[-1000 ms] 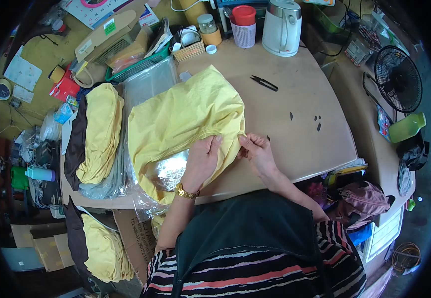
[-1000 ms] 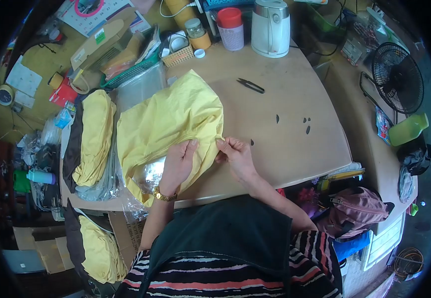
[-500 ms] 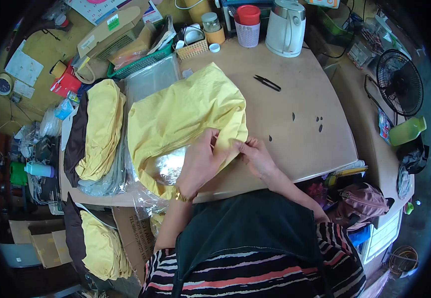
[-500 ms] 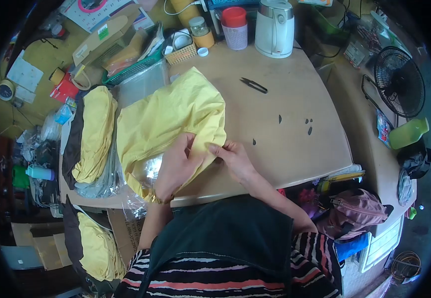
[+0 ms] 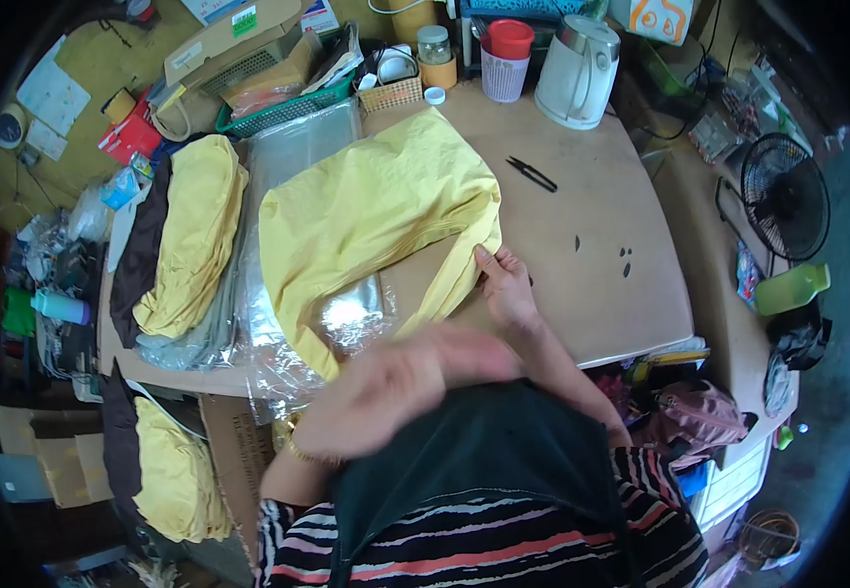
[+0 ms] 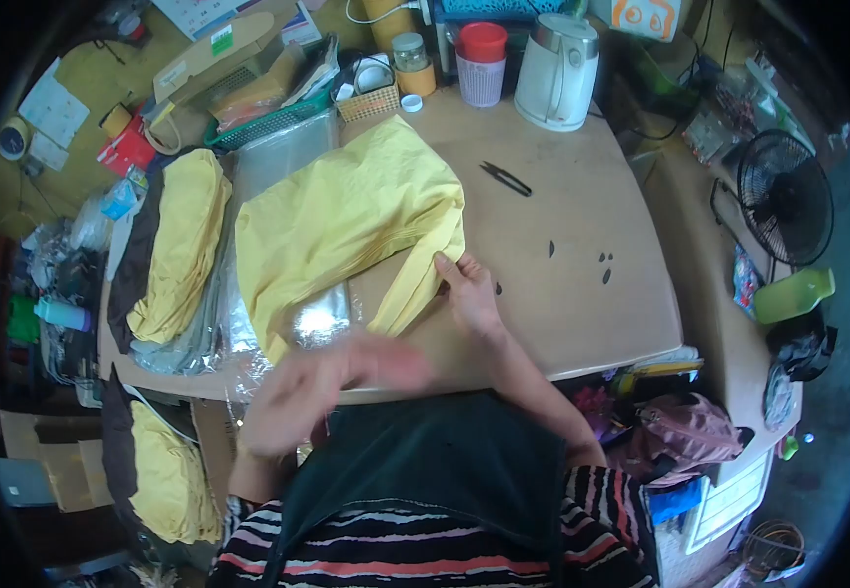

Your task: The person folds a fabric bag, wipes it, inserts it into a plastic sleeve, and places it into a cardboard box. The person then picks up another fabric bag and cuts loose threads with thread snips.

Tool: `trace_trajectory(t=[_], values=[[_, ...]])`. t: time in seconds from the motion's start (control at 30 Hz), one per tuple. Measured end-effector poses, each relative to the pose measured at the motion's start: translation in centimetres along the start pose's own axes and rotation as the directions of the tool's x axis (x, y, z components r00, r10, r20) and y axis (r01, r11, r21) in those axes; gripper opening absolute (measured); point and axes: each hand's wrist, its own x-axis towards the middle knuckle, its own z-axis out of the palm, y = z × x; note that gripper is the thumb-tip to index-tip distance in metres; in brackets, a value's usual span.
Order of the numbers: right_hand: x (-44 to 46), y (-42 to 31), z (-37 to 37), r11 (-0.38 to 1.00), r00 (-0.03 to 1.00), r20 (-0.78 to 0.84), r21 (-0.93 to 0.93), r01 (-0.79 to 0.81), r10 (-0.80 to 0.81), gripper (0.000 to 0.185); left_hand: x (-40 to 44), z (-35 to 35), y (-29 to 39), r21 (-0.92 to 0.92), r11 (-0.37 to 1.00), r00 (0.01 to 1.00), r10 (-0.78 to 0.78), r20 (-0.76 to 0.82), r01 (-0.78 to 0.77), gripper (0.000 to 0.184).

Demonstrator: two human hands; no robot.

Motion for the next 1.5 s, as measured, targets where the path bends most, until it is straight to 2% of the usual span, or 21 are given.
trace_trajectory(t=[0.03,0.07,0.1,0.17,0.23,0.3,0.43,0.73,0.97,1.13,1.3,1.33,1.4,1.43,1.5], values=[[0.2,-0.1,0.0,0.999,0.999,0.023,0.025,0.036,-0.036,0.017,0.3,1.1,0.8,-0.099,0.969,0.93,0.244,0.275,-0.225,0.063],[0.7,0.4,-0.8,0.999,0.999,0.031,-0.02,0.033,-0.033,0.017,1.4,1.4,2.1,-0.155,0.934,0.787,0.355,0.505,-0.322,0.07],[0.6,0.4,-1.0,0.999,0.999,0.044,-0.035,0.031,-0.029,0.017,1.3,3.2,2.9,-0.343,0.89,0.712,0.448,0.541,-0.299,0.067],[0.5,0.4,-0.8,0.999,0.998,0.047,0.021,0.045,-0.046,0.018,0.4,7.8,3.2,-0.714,0.665,0.734,0.594,0.329,-0.218,0.064],[0.1,0.0,-0.9,1.0,0.998,0.06,-0.017,0.022,-0.021,0.017,0.2,10.2,3.4,-0.885,0.411,0.734,0.667,0.127,-0.22,0.067],[0.3,-0.1,-0.9,0.998,0.998,0.069,-0.06,0.018,-0.014,0.017,0.3,10.8,3.5,-0.913,0.343,0.728,0.68,0.08,-0.22,0.067],[0.2,0.0,-1.0,0.998,0.995,0.08,-0.031,0.055,-0.052,0.017,0.3,11.6,3.3,-0.938,0.274,0.692,0.72,0.053,-0.212,0.065],[0.4,0.2,-1.6,0.997,0.991,0.13,-0.059,0.048,-0.04,0.021,-0.3,9.7,3.5,-0.862,0.462,0.77,0.62,0.148,-0.207,0.063],[0.1,-0.2,-0.2,0.997,0.994,0.076,-0.027,0.078,-0.076,0.018,-0.8,8.1,3.5,-0.761,0.637,0.896,0.402,0.19,-0.124,0.065],[0.6,0.6,-1.6,0.995,0.996,0.073,-0.073,0.064,-0.059,0.019,0.6,5.9,3.5,-0.71,0.704,0.99,0.118,0.08,-0.027,0.068],[-0.1,0.0,-1.5,1.0,0.992,0.123,-0.011,-0.009,0.01,0.019,3.4,2.3,-0.1,-0.72,0.694,0.991,-0.102,-0.09,0.007,0.072],[-0.2,-0.1,-1.4,0.999,0.99,0.135,0.003,-0.036,0.035,0.019,3.9,1.4,-1.6,-0.713,0.701,0.992,-0.095,-0.081,0.009,0.072],[0.0,-0.4,-1.3,0.996,0.985,0.154,0.027,-0.08,0.075,0.02,4.1,-0.3,-3.9,-0.817,0.569,0.996,-0.038,0.085,0.091,0.094],[-0.1,-0.5,-1.2,0.995,0.983,0.161,0.035,-0.097,0.09,0.02,4.1,-0.7,-4.5,-0.817,0.568,0.995,-0.04,0.092,0.099,0.094],[0.1,-0.7,-0.9,0.992,0.98,0.171,0.044,-0.114,0.105,0.02,4.0,-1.1,-5.1,-0.757,0.65,0.997,0.004,0.082,0.059,0.1]])
